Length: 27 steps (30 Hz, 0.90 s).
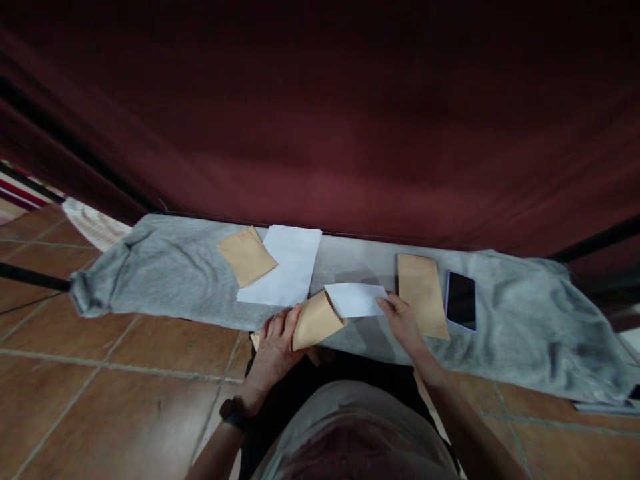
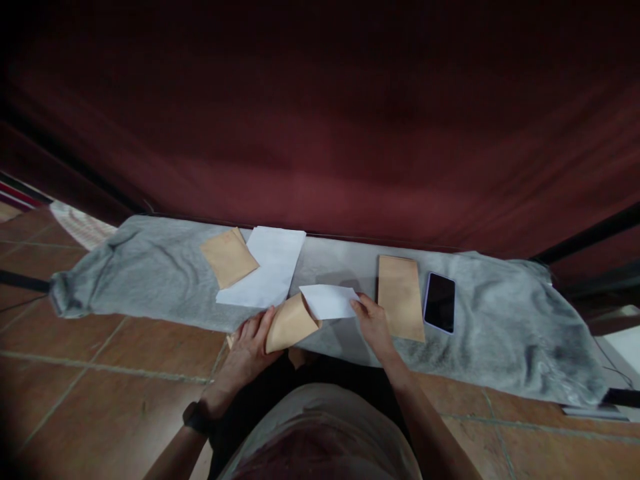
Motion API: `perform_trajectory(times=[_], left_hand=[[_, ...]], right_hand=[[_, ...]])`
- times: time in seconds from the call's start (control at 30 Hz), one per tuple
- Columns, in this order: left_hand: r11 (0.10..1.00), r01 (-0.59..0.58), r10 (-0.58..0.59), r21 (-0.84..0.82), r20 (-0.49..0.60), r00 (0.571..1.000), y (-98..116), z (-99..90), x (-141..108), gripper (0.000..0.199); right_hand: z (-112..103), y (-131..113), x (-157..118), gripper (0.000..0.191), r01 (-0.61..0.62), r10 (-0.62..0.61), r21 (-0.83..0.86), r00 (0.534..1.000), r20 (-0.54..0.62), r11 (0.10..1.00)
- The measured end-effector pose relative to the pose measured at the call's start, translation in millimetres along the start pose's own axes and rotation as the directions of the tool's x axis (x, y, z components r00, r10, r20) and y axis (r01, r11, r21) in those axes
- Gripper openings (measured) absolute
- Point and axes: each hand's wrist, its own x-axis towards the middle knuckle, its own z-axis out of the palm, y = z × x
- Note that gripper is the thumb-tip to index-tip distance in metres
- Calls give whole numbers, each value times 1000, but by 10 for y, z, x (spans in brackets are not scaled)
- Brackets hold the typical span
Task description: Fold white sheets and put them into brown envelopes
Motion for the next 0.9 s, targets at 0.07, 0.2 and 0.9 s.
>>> perform_trajectory(times=[0.07, 0.2, 0.9], left_hand=[[1000, -2, 2, 11, -3, 1000, 2, 15, 0, 95], [999, 2, -2, 39, 3, 1000, 4, 40, 0, 94], [997, -74, 75, -37, 28, 997, 182, 80, 60, 99]], right_hand=[[-15, -8, 11, 35, 13, -11, -56, 999, 35, 998], [-93, -29, 74, 27, 21, 4, -154, 987, 159, 988], [553, 45, -130, 30, 8, 32, -189, 978, 205, 982]])
